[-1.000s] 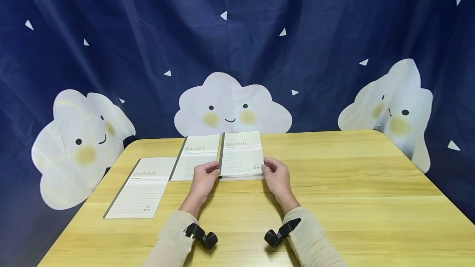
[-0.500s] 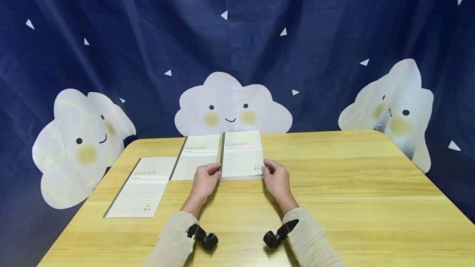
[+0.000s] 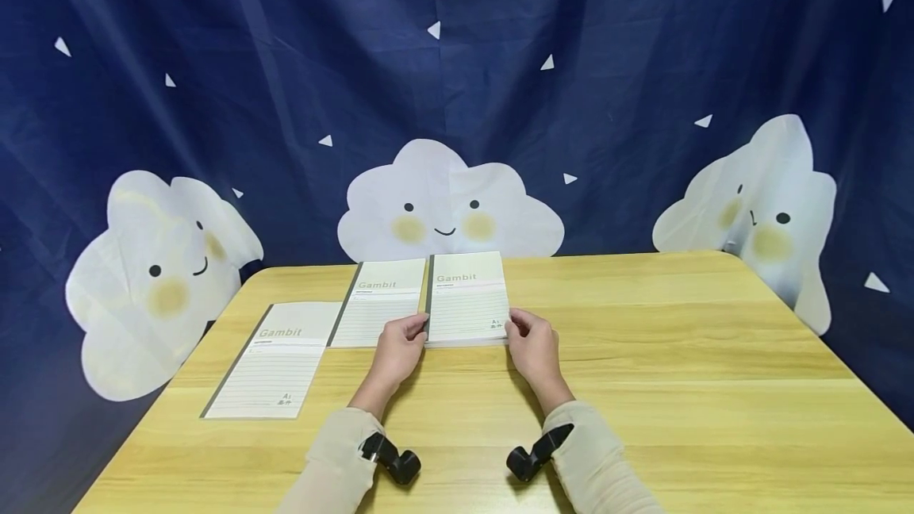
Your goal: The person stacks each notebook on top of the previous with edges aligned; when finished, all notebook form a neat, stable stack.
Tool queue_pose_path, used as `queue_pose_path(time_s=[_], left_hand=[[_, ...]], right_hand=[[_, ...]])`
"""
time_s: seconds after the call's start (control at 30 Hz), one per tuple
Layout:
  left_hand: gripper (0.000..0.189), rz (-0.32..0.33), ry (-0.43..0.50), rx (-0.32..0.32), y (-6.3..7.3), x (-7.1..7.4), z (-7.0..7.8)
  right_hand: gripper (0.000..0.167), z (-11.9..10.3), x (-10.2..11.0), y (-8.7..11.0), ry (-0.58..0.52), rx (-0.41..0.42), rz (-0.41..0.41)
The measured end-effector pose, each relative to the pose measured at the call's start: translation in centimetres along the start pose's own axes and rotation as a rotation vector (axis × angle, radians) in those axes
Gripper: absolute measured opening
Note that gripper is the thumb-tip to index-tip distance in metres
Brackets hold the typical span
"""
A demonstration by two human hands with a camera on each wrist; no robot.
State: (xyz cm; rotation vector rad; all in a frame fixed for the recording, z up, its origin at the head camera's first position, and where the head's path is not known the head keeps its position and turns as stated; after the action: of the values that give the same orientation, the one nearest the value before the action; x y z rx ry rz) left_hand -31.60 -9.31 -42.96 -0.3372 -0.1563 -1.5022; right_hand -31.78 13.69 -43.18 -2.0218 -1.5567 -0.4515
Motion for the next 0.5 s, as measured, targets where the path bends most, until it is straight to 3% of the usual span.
queue_pose_path(time_s=[0.23,0.5], left_hand=[[0.038,-0.022,-0.077,0.008,0.17,-0.23,0.04],[0.038,-0.026,-0.090,-0.009,0.19,-0.24,0.20]], right_hand=[[0.029,0.11,-0.08,-0.01,0.016,0.007,0.005],[0.027,0.02,0.02,0.10,0.041,0.026,0.023]])
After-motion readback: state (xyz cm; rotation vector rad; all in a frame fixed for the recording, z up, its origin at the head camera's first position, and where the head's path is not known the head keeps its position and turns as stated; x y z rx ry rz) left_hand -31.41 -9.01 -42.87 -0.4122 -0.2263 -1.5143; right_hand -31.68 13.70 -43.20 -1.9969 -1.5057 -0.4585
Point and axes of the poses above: each hand's wrist, its own y-axis away from the middle knuckle, its own x-axis out of the back of the hand, z = x × y, the point moved 8 cm from there along -y, towards the middle knuckle, and after that the axes turned 5 degrees about y, right-handed, at the moved point
